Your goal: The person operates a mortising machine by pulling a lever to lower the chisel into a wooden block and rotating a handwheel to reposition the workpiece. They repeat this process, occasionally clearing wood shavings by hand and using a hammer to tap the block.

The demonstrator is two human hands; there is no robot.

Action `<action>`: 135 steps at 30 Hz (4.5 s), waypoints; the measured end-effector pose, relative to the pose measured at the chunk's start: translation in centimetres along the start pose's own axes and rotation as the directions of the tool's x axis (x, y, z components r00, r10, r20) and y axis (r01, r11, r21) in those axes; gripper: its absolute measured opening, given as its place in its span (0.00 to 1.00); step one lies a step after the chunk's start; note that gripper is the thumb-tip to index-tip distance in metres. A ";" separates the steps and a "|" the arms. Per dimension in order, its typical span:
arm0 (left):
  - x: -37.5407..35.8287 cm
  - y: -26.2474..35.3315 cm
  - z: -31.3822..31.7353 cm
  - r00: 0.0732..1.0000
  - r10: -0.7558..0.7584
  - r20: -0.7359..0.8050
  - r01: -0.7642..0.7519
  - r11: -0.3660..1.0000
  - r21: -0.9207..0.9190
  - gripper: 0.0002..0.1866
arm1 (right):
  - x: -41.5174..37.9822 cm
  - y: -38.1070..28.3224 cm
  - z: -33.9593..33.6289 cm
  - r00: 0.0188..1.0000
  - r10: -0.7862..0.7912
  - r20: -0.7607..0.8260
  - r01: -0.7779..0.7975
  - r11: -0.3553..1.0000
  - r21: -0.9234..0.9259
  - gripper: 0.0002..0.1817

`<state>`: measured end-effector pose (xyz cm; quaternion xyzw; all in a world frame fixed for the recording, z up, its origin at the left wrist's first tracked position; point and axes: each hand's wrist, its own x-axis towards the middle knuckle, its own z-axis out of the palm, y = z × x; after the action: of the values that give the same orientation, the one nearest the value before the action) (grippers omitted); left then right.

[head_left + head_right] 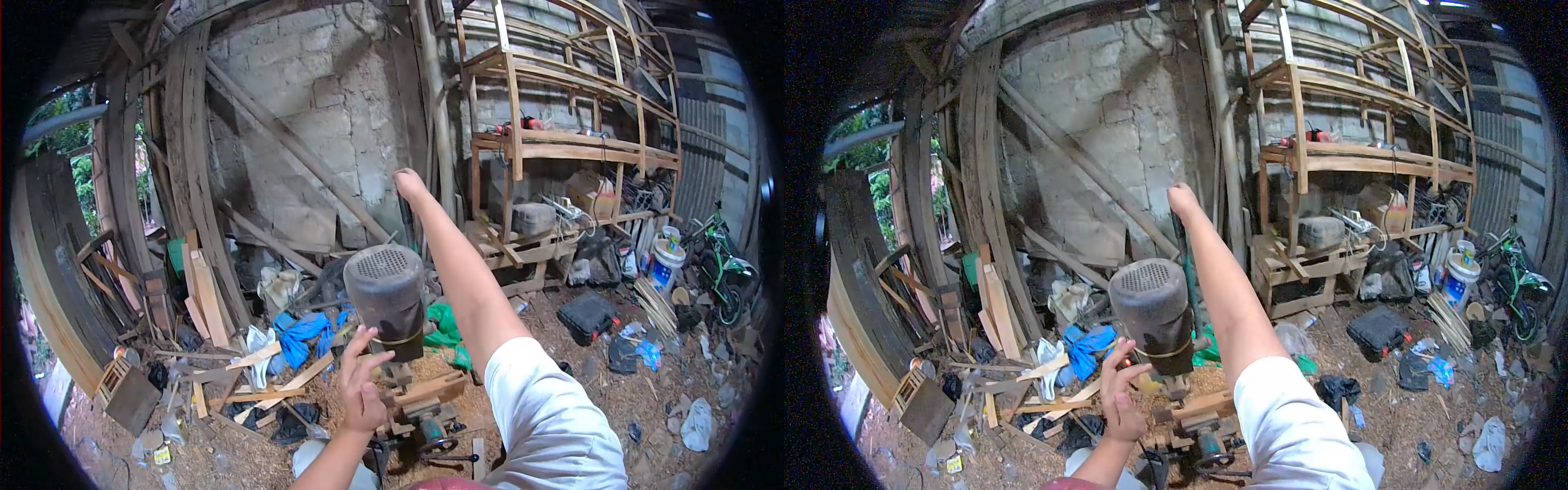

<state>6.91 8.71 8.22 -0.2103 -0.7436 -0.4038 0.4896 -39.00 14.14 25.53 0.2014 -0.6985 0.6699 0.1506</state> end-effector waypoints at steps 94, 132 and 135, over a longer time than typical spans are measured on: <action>-0.5 0.5 1.3 0.985 0.014 0.173 -0.010 1.000 -0.024 0.54 | -39.3 -2.9 -12.4 0.771 -0.629 -0.102 0.577 0.621 0.531 0.19; -3.0 1.5 -3.7 0.998 -0.061 -0.014 0.058 0.985 -0.162 0.58 | -34.7 5.8 -6.6 0.955 -0.182 0.233 0.165 0.982 0.092 0.43; -3.1 1.3 -4.1 0.997 -0.070 -0.014 0.067 0.982 -0.179 0.58 | -32.8 7.3 -5.9 0.962 -0.061 0.266 0.044 0.997 0.067 0.43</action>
<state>11.46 6.43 6.78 -0.2236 -0.7063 -0.4875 0.4621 -14.25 22.80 3.77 0.3129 -0.6862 0.6533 0.0664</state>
